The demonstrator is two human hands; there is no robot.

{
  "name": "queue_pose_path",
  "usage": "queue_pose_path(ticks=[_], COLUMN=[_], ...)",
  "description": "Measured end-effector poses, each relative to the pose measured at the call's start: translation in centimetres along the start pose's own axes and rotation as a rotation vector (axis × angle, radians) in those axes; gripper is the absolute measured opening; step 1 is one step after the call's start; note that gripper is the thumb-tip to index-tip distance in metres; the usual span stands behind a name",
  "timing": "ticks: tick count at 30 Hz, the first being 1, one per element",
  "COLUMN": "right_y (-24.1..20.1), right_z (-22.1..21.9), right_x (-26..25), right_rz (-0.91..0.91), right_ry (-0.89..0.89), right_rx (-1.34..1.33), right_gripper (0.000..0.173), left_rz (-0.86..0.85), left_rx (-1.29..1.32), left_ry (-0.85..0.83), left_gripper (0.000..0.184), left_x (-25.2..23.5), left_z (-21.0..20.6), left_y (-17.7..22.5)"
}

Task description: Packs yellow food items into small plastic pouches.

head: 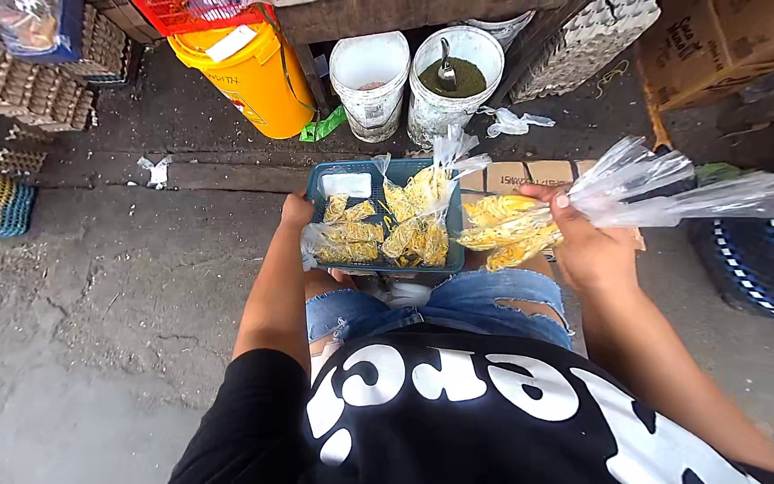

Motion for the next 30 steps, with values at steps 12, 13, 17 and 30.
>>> queue_pose_path(ticks=[12,13,17,30], right_y=[2.5,2.6,3.1,1.6], right_z=[-1.2,-1.1,-0.9,-2.6], right_x=[2.3,2.3,2.7,-0.2], right_rz=[-0.020,-0.004,0.012,0.071], right_ry=[-0.156,-0.169,-0.184,-0.231], right_rx=[0.180,0.175,0.172,0.314], right_gripper=[0.025,0.025,0.025,0.030], left_rz=[-0.022,-0.007,-0.014,-0.191], left_rx=[-1.122,-1.138,-1.108,-0.943], left_ry=[-0.408,-0.407,-0.415,-0.169], left_gripper=[0.084,0.081,0.059,0.026], left_x=[7.2,7.6,8.4,7.9], left_z=[-5.5,-5.6,-5.4,2.0], left_y=[1.7,1.6,1.1,3.3])
Point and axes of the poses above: each hand's wrist, its own x-axis away from the middle knuckle, its own z-axis out of the back of the hand, y = z × x, the point moved 2 cm from there along -x, towards the middle knuckle, and after that the axes turned 10 degrees about x, right-handed, at the moved point
